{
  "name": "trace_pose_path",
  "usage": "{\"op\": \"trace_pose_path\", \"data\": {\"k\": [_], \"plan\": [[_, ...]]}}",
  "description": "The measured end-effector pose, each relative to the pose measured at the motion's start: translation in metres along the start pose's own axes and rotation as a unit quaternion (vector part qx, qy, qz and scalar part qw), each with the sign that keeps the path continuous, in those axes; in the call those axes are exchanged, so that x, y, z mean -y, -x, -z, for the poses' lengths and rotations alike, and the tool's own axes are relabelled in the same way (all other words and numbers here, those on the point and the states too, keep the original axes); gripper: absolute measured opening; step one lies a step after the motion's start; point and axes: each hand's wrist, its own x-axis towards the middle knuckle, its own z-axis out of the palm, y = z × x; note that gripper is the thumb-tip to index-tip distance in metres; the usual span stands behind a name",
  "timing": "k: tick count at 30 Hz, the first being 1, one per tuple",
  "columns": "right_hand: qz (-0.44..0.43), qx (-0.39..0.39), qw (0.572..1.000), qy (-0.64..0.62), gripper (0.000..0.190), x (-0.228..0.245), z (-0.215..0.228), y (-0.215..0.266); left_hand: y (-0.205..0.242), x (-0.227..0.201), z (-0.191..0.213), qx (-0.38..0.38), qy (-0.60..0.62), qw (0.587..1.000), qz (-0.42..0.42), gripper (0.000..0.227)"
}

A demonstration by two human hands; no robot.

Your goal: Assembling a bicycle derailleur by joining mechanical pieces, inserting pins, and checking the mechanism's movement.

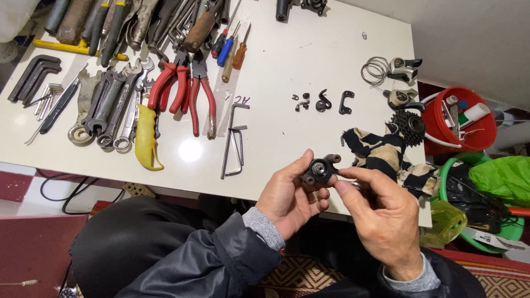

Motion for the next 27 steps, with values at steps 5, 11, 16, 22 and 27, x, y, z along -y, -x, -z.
{"op": "trace_pose_path", "data": {"k": [5, 11, 16, 22, 27], "plan": [[-0.041, -0.006, 0.999, -0.018, 0.018, -0.014, 0.008, 0.001, 0.0, -0.001, 0.001, 0.0, -0.006, 1.0, 0.002, 0.041], [-0.107, -0.011, 0.989, -0.098, 0.016, -0.015, 0.015, -0.006, -0.001, 0.0, 0.003, 0.031, 0.014, 0.999, 0.022, 0.044], [-0.156, -0.006, 0.972, -0.178, 0.017, -0.017, 0.014, -0.007, -0.003, 0.003, 0.007, 0.115, 0.042, 0.991, 0.048, 0.047], [-0.173, -0.027, 0.976, -0.129, 0.017, -0.018, 0.009, -0.012, -0.006, 0.005, 0.009, 0.07, 0.056, 0.995, 0.052, 0.049], [-0.051, -0.056, 0.995, 0.058, 0.008, -0.055, 0.001, -0.031, -0.017, 0.008, 0.015, -0.039, 0.031, 0.997, 0.06, 0.055]]}}
